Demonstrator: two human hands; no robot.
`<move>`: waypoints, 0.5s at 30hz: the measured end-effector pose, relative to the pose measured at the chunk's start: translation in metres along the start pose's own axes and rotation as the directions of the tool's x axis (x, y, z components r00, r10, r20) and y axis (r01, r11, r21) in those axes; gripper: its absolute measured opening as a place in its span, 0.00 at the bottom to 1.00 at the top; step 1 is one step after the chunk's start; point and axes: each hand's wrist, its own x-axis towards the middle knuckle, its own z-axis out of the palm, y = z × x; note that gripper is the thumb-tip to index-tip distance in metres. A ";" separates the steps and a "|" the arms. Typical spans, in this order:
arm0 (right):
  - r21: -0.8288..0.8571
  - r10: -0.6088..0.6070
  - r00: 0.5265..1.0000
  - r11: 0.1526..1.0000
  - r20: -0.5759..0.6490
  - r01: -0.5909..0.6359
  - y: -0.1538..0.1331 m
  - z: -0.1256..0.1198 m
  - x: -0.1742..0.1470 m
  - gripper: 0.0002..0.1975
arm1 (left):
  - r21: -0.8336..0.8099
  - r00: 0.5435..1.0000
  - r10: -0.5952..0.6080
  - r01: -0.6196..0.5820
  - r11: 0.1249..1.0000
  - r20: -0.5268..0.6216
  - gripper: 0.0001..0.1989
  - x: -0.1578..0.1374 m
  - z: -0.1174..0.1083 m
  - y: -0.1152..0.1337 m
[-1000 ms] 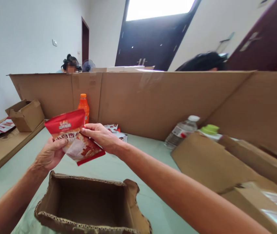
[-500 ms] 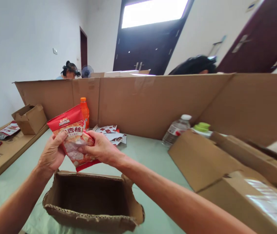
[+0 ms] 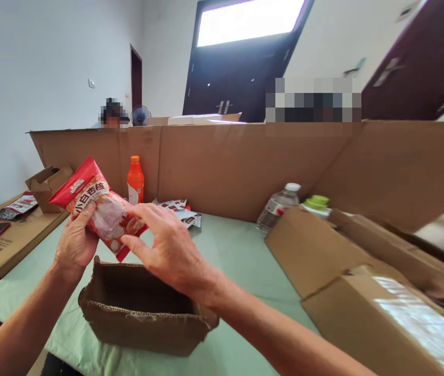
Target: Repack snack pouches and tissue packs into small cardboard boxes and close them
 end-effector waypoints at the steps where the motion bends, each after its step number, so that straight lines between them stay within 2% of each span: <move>1: -0.073 -0.037 0.999 0.997 0.026 0.039 -0.003 0.004 -0.002 0.18 | -0.012 1.000 0.001 -0.001 1.000 -0.011 0.20 -0.001 0.001 -0.002; 4: -0.179 -0.032 0.993 0.983 0.115 0.052 -0.004 0.017 -0.005 0.27 | -0.020 0.999 -0.035 0.035 0.999 0.008 0.16 -0.009 0.007 -0.006; 8: -0.115 -0.012 0.993 0.993 0.121 0.026 0.004 0.025 -0.002 0.31 | 0.045 0.990 -0.084 0.080 0.996 0.112 0.15 -0.031 0.017 0.003; 12: -0.018 0.008 0.999 1.000 -0.044 -0.009 0.006 0.015 -0.003 0.29 | 0.099 0.960 -0.108 0.085 0.991 0.258 0.17 -0.059 0.030 0.019; 15: 0.108 0.143 0.977 0.986 -0.156 -0.127 0.006 0.000 -0.007 0.19 | 0.175 0.933 -0.120 0.063 0.983 0.338 0.19 -0.079 0.034 0.029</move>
